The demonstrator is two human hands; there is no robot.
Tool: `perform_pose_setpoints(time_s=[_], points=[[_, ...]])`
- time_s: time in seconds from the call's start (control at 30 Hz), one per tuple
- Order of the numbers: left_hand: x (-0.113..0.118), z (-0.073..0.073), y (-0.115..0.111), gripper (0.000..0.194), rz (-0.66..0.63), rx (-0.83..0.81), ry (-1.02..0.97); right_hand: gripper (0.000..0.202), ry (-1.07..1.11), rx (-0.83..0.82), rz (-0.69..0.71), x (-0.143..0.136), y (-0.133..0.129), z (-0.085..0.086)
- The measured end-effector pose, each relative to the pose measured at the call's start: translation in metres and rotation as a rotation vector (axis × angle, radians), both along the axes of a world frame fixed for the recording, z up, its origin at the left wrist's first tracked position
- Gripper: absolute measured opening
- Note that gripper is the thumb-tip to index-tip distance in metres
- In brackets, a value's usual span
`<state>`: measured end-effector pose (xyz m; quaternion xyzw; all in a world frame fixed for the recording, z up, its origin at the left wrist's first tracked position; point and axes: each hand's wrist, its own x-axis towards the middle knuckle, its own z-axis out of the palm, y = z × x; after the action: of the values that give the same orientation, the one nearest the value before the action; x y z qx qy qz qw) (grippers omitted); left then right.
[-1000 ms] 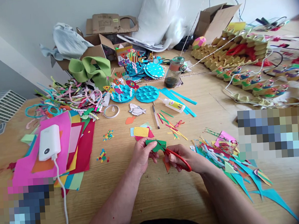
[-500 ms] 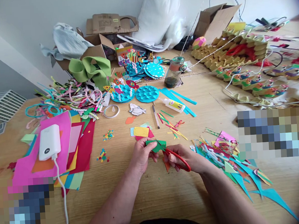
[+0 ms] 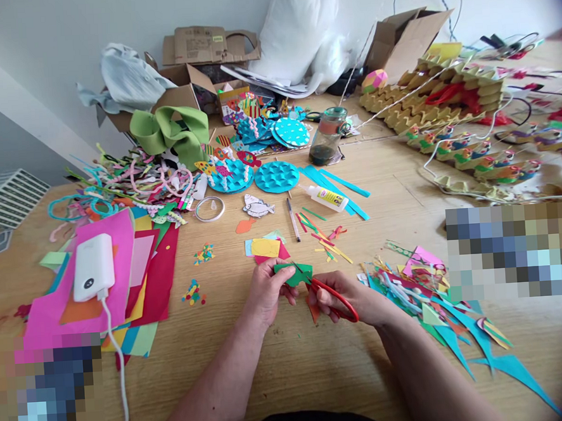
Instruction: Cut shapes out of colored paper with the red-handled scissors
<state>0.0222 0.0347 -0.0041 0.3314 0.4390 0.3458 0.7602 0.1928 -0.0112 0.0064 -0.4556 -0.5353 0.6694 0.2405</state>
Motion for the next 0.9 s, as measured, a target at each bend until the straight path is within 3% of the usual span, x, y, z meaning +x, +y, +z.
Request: perform_pose_setpoints(time_s=[0.23, 0.63, 0.9], points=[[-0.0001, 0.0018, 0.0016, 0.031, 0.042, -0.046, -0.013, 0.057, 0.040, -0.008, -0.001, 0.0006, 0.0000, -0.0009], [-0.0007, 0.0023, 0.0001, 0.032, -0.021, -0.011, -0.020, 0.059, 0.097, 0.000, -0.040, 0.0014, 0.0000, -0.0023], [0.0014, -0.0016, -0.0005, 0.030, 0.047, 0.016, -0.008, 0.059, 0.099, 0.000, -0.046, 0.0005, 0.0003, -0.0011]])
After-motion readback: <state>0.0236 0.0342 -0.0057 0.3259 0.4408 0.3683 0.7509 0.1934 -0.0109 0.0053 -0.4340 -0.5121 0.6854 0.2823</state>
